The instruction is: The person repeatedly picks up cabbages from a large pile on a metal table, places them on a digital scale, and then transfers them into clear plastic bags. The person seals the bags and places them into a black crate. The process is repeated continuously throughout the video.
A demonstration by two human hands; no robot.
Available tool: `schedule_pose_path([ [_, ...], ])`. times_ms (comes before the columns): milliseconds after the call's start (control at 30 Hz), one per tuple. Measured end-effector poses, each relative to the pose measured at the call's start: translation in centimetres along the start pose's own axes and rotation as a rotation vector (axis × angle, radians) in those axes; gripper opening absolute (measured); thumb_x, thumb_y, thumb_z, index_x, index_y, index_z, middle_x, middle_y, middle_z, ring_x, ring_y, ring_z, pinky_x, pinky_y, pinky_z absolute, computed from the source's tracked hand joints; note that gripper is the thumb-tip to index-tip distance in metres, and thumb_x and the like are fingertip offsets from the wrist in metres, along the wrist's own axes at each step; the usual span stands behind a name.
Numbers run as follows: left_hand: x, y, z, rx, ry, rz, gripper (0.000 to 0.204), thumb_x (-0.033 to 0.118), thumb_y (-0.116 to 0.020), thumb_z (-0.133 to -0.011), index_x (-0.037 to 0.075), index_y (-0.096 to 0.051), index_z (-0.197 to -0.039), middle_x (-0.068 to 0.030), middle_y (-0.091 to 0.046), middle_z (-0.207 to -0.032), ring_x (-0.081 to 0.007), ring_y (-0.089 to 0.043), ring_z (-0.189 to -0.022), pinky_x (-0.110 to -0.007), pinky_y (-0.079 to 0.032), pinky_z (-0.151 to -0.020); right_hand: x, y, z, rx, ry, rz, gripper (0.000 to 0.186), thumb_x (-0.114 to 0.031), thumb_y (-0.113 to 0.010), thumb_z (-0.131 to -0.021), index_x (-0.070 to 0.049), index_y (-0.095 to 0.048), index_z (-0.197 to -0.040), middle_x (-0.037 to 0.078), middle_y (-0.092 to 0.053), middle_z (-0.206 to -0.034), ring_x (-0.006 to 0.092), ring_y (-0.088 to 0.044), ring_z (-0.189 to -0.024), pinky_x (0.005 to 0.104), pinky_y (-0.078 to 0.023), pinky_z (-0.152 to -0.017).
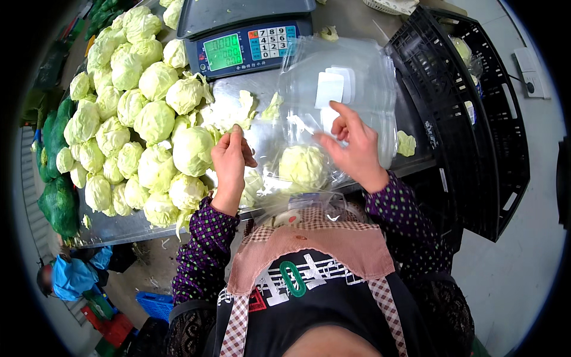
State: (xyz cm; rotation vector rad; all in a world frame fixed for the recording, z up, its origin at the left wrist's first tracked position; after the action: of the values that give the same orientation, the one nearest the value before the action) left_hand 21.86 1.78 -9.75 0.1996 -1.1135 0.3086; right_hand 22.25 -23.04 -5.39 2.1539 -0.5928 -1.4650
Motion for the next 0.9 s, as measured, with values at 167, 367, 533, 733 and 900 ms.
schedule_pose_path([
  [167,-1.1,1.5,-0.6,0.004,0.184,-0.106,0.041,0.026,-0.056,-0.096,0.005,-0.051,-0.061,-0.0027,-0.048,-0.048,-0.0113,-0.044,-0.037,-0.027,-0.040,-0.035,6.9,-0.4,0.2,0.014,-0.728,-0.390,0.021,-0.009,-0.067,-0.084,0.000,-0.061,-0.102,0.004,-0.065,-0.077,0.0124,-0.060,-0.063,0.0284,-0.049,-0.059],
  [367,-6.5,1.5,3.5,-0.395,-0.461,-0.862,0.015,0.013,-0.068,-0.081,0.002,-0.063,-0.090,-0.0128,-0.065,-0.072,-0.0291,-0.063,-0.055,-0.038,-0.050,-0.053,8.1,-2.8,10.6,-0.518,-0.732,-0.270,0.022,-0.006,-0.064,-0.086,0.002,-0.061,-0.106,0.010,-0.068,-0.096,0.0190,-0.065,-0.087,0.0326,-0.052,-0.078],
  [533,-6.0,0.0,3.4,-0.559,-0.322,-0.563,0.046,0.004,-0.072,-0.079,0.001,-0.057,-0.122,-0.0118,-0.063,-0.103,-0.0218,-0.066,-0.086,-0.031,-0.053,-0.074,5.0,-3.7,7.2,-0.326,-0.398,-0.339,0.038,-0.012,-0.065,-0.089,-0.001,-0.056,-0.124,0.014,-0.063,-0.114,0.0194,-0.064,-0.094,0.0334,-0.053,-0.078],
  [733,-2.6,-0.8,-0.5,-0.791,-0.060,-0.088,0.031,0.009,-0.066,-0.086,-0.008,-0.060,-0.111,-0.0106,-0.067,-0.100,-0.0143,-0.060,-0.091,-0.031,-0.051,-0.079,4.3,0.7,0.2,-0.393,-0.350,-0.530,0.046,-0.029,-0.060,-0.093,-0.003,-0.053,-0.130,0.012,-0.058,-0.122,0.0184,-0.058,-0.107,0.0317,-0.046,-0.091],
  [900,0.5,-3.2,-0.8,-0.605,-0.483,-0.383,0.034,0.007,-0.063,-0.085,-0.003,-0.058,-0.116,-0.0115,-0.067,-0.104,-0.0217,-0.062,-0.093,-0.034,-0.049,-0.084,4.5,1.7,-1.1,-0.382,-0.556,-1.291,0.069,-0.031,-0.063,-0.091,-0.009,-0.028,-0.147,0.010,-0.048,-0.138,0.0212,-0.050,-0.125,0.0381,-0.041,-0.105],
])
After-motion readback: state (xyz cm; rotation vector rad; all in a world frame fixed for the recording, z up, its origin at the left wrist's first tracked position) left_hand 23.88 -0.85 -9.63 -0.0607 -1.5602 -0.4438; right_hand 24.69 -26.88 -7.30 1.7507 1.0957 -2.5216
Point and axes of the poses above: each hand's wrist, its own z-axis away from the middle knuckle, its own y-axis out of the back of the hand, x = y × z, the point moved 1 cm from there along -z, towards the middle knuckle
